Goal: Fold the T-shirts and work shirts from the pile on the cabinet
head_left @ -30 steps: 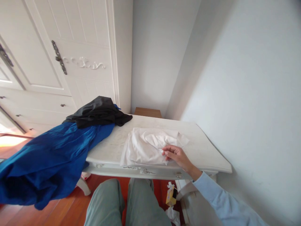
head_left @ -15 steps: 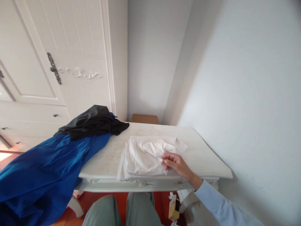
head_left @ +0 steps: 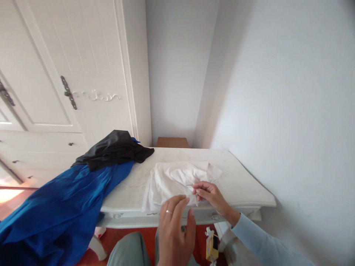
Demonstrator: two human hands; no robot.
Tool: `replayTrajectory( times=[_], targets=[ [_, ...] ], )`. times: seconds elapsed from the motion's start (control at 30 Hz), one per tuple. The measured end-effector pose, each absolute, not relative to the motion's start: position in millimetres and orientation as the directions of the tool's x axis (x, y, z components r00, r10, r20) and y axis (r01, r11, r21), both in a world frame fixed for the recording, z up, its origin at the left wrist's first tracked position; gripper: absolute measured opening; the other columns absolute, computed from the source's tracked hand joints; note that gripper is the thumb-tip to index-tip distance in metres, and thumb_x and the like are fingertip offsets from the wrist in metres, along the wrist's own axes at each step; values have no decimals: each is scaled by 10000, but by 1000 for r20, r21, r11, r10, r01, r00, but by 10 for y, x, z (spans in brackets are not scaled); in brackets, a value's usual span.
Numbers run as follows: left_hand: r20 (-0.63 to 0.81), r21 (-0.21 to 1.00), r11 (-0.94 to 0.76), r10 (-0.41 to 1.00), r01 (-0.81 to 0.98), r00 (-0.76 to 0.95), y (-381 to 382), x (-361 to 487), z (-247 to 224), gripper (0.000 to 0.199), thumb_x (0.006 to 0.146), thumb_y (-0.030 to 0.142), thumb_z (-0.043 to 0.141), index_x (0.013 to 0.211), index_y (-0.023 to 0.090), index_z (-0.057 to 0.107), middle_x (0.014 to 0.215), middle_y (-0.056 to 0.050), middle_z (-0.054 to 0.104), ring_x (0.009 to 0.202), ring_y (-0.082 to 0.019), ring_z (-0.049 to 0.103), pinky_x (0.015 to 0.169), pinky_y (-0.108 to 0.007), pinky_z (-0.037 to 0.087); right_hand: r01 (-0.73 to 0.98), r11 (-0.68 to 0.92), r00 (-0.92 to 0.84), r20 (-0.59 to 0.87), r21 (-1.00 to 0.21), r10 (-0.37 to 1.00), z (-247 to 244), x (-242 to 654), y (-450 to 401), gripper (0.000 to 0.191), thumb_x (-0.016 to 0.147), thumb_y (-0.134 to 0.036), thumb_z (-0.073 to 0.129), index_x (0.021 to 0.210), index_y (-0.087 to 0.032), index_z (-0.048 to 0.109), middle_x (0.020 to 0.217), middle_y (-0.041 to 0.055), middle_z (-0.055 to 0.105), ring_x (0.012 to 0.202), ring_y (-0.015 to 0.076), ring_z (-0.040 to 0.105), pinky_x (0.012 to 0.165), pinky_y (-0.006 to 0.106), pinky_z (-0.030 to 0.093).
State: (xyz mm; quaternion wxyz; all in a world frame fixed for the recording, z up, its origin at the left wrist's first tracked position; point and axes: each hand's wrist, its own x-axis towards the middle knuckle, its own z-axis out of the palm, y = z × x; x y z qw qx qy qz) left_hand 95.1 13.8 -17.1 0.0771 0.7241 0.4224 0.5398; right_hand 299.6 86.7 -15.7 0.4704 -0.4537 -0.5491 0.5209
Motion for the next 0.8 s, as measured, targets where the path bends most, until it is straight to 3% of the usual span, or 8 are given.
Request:
replayTrajectory(
  times=[0.1,0.2,0.33,0.43,0.53,0.6,0.7,0.8],
  targets=[
    [719,375,-658,651,653,243,276,1105,-420,452,849,171,629,1297,223,591,1442,-129,541,1353,-326,477,1038,-500,472,9,68,-143,66,-998,987,-144,3024,739,505,746,-560,768,989,-125,685,860,66,681,627,101,581,632,243,495],
    [659,293,-630,678,719,326,437,1097,-616,552,816,126,645,1360,178,564,1462,-164,521,1364,-362,464,1019,-538,473,0,75,-121,74,-997,990,-142,3112,593,474,768,-550,754,985,-133,687,856,66,680,620,105,582,627,247,498],
    [527,380,-596,768,707,363,605,975,-514,327,831,63,618,1078,246,733,1152,-94,714,1104,-307,633,903,-483,504,-25,56,-65,58,-998,996,-149,3274,448,441,781,-532,749,973,-141,682,861,63,678,622,106,578,627,248,491],
    [436,593,-535,842,602,319,687,909,-290,192,864,149,627,948,252,766,956,-69,743,951,-279,661,853,-436,496,-46,34,3,33,-998,999,-160,3378,409,452,761,-524,765,989,-144,676,874,67,678,635,112,574,629,252,483],
    [338,878,-353,935,325,104,704,871,-108,196,896,361,632,921,214,759,864,-62,736,835,-231,662,784,-346,503,-54,38,76,33,-998,997,-157,3430,409,473,749,-525,771,1006,-142,667,882,71,673,645,113,569,631,251,476],
    [217,976,-216,976,21,-32,682,858,-20,313,841,492,682,891,188,738,796,-49,712,729,-189,638,672,-280,493,-67,42,99,35,-997,994,-142,3427,418,496,747,-525,770,1044,-147,652,923,76,671,669,116,579,626,246,478],
    [27,889,-73,994,-452,-108,648,859,95,390,697,503,806,847,167,676,755,-25,684,657,-152,625,609,-239,492,-88,-75,17,-77,-993,997,-128,3367,439,551,723,-561,771,1054,-150,614,851,55,659,627,113,582,557,224,465],
    [-108,742,10,989,-671,-105,656,877,214,377,637,389,838,872,166,644,814,-25,704,725,-181,677,701,-287,551,21,-305,-263,-300,-952,917,-154,3248,475,563,709,-611,760,947,-132,583,634,5,592,474,91,522,449,189,399]
  ],
)
